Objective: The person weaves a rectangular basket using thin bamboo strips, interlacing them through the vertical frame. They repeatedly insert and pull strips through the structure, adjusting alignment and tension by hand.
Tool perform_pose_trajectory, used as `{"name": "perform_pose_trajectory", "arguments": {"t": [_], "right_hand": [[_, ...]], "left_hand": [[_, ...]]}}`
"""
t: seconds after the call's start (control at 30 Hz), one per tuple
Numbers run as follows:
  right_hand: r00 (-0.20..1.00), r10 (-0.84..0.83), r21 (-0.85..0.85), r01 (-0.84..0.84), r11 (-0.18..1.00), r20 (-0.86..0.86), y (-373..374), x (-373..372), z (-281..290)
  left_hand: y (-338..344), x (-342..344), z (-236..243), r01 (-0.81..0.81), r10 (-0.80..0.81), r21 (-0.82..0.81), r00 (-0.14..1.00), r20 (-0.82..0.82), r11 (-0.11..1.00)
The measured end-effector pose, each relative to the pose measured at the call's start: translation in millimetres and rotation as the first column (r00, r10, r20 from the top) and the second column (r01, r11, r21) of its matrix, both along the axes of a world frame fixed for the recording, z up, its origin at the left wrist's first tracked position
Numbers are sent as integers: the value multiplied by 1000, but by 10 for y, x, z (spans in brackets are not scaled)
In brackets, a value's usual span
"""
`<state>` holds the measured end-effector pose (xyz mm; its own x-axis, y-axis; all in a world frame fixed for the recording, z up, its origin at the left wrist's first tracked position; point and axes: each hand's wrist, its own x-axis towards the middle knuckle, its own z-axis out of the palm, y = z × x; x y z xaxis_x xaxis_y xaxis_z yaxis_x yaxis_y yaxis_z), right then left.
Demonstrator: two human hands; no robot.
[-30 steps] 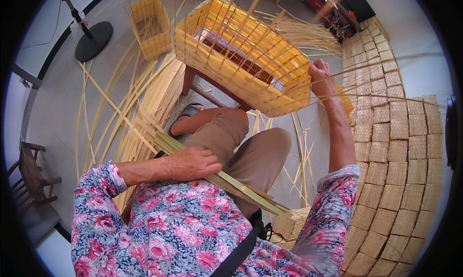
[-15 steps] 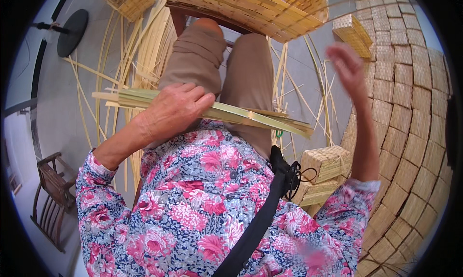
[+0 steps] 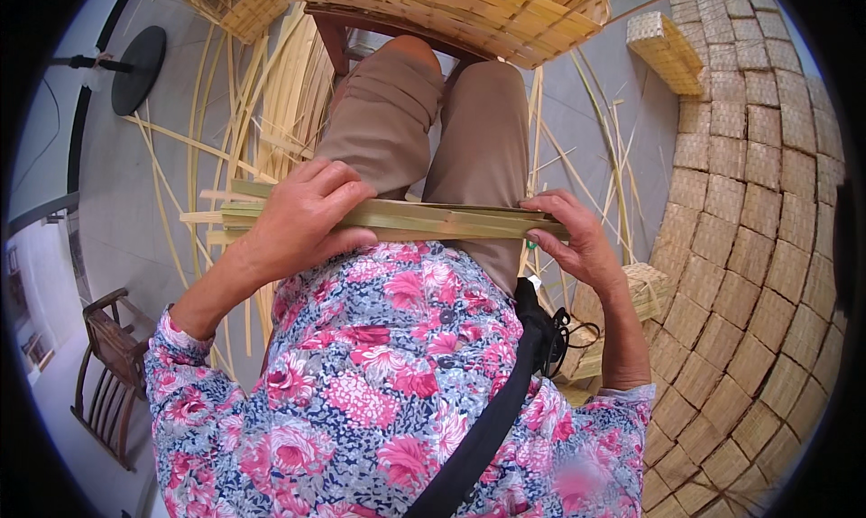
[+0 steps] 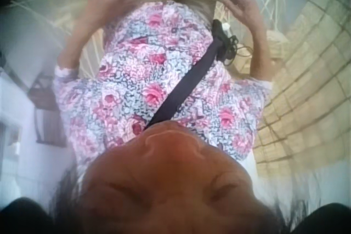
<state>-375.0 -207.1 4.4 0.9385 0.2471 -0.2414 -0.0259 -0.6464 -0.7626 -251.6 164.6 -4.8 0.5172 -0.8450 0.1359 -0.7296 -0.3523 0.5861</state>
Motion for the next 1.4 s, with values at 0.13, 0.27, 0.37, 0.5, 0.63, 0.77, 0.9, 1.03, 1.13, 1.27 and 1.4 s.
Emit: {"name": "perform_pose_trajectory", "arguments": {"t": [0.13,0.27,0.37,0.5,0.63,0.77,0.9,1.03,1.13,1.27,1.4], "right_hand": [[999,-35,22,36,999,-31,-10,8,-20],[991,-127,102,130,986,-34,110,101,31],[992,-41,31,37,999,120,-36,156,-32],[908,80,-205,7,979,412,-109,217,-45],[819,183,-477,122,870,544,-85,304,178],[759,192,-552,251,795,622,-217,343,308],[755,171,-575,310,757,632,-327,235,297],[803,153,-569,260,780,576,-283,210,351],[934,-108,-260,204,944,340,-169,183,402],[927,-35,-229,129,965,374,-201,231,406],[948,-113,-210,181,961,298,-303,100,361]], "left_hand": [[40,24,-21,-31,31,-14,999,30,999],[59,108,-52,-42,47,-59,995,83,997],[-12,240,-8,-55,58,-91,998,32,994],[12,350,183,-75,62,93,988,141,993],[20,496,272,-103,88,112,987,131,988],[247,901,452,-107,136,106,935,-327,989],[486,1164,542,-103,176,167,844,-507,980],[599,1208,566,-198,221,100,851,-475,975],[586,1198,504,-319,290,-26,888,-358,947],[573,1269,381,-272,252,-158,959,-132,949],[622,1328,302,-172,168,-199,985,-36,965]]}}
